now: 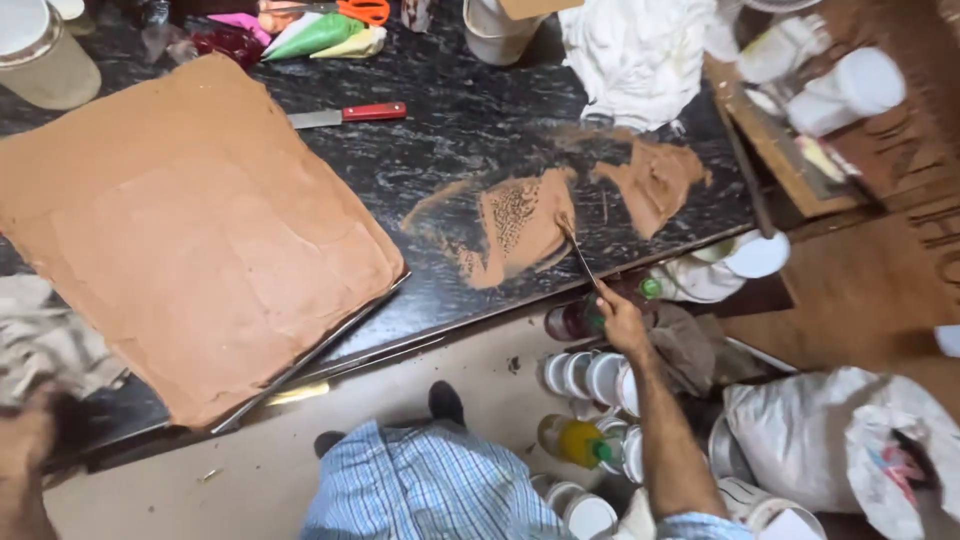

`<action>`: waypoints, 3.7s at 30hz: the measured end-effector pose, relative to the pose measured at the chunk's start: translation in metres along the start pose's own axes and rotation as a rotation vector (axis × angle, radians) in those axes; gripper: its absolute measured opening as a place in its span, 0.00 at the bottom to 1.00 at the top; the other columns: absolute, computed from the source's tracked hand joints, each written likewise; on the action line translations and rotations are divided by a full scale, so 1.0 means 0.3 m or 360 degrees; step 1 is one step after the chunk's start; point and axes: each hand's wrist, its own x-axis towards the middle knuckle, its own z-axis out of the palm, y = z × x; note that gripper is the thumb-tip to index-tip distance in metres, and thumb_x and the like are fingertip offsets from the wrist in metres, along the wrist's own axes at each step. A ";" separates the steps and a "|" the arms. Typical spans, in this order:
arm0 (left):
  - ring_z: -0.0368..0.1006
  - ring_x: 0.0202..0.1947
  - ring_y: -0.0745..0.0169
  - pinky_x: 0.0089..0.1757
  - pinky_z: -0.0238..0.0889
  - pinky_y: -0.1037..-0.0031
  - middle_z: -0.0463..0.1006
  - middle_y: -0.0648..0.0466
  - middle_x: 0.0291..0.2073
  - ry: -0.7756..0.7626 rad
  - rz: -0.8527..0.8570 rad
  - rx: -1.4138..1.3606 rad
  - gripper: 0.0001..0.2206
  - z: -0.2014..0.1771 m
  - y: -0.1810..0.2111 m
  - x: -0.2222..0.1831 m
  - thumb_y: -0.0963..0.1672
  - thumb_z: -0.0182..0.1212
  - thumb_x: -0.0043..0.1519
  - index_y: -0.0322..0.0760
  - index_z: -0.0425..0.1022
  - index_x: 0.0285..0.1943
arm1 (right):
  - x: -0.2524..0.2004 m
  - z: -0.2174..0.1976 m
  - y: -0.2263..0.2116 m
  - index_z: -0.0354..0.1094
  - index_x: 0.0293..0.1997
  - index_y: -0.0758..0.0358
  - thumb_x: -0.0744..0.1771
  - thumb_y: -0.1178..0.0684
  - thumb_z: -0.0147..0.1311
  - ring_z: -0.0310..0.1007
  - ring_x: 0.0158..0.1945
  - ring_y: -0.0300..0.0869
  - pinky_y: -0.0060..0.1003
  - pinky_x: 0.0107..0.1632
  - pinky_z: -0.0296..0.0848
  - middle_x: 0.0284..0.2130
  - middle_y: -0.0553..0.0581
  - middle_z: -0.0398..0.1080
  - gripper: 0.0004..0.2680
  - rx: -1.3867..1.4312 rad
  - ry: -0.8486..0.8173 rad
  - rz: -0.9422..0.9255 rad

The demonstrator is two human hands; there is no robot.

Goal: Frosting a rectangular chocolate cake with chocolate frosting using an offset spatula.

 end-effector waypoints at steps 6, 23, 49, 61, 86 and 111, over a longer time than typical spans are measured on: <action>0.74 0.43 0.40 0.41 0.70 0.52 0.74 0.38 0.51 0.0405 0.0170 -0.0178 0.15 0.058 0.380 -0.560 0.39 0.59 0.75 0.21 0.65 0.66 | -0.091 0.029 -0.124 0.70 0.63 0.50 0.69 0.49 0.55 0.76 0.41 0.55 0.49 0.46 0.73 0.38 0.65 0.76 0.14 -0.0431 -0.0089 -0.0052; 0.68 0.76 0.52 0.70 0.58 0.53 0.75 0.50 0.70 -0.0034 -0.0572 -0.2902 0.17 0.305 0.667 -0.904 0.51 0.48 0.82 0.42 0.72 0.72 | -0.026 -0.060 0.124 0.68 0.46 0.54 0.73 0.49 0.53 0.71 0.34 0.45 0.43 0.37 0.70 0.32 0.56 0.68 0.04 -0.0214 -0.0281 -0.0582; 0.75 0.50 0.54 0.59 0.68 0.51 0.79 0.48 0.46 -0.0339 -0.1148 -0.3745 0.08 0.419 0.815 -0.914 0.41 0.58 0.63 0.33 0.76 0.49 | 0.220 -0.193 -1.819 0.57 0.75 0.52 0.69 0.60 0.44 0.81 0.36 0.46 0.38 0.39 0.80 0.46 0.62 0.81 0.22 -0.1056 -0.0883 -0.0739; 0.76 0.46 0.62 0.52 0.73 0.69 0.80 0.52 0.44 -0.0554 -0.0946 -0.3686 0.11 0.406 0.848 -0.916 0.44 0.57 0.66 0.34 0.79 0.50 | -0.192 0.443 -2.381 0.50 0.75 0.28 0.68 0.56 0.44 0.73 0.30 0.44 0.37 0.26 0.79 0.36 0.54 0.70 0.26 -0.3138 -0.0634 -0.2397; 0.72 0.50 0.67 0.57 0.67 0.71 0.78 0.55 0.45 -0.0451 -0.0950 -0.3651 0.13 0.392 0.861 -0.889 0.45 0.57 0.66 0.31 0.77 0.53 | -0.356 0.356 -2.309 0.38 0.78 0.31 0.73 0.53 0.35 0.73 0.34 0.39 0.33 0.31 0.80 0.43 0.52 0.68 0.23 -0.3792 -0.1184 -0.1620; 0.76 0.45 0.61 0.51 0.72 0.66 0.82 0.54 0.39 -0.0258 -0.0949 -0.3524 0.15 0.300 0.832 -0.772 0.50 0.61 0.62 0.37 0.77 0.48 | -0.350 0.272 -2.267 0.63 0.68 0.26 0.62 0.56 0.56 0.68 0.36 0.41 0.36 0.39 0.75 0.37 0.44 0.66 0.27 -0.2821 -0.0484 -0.3031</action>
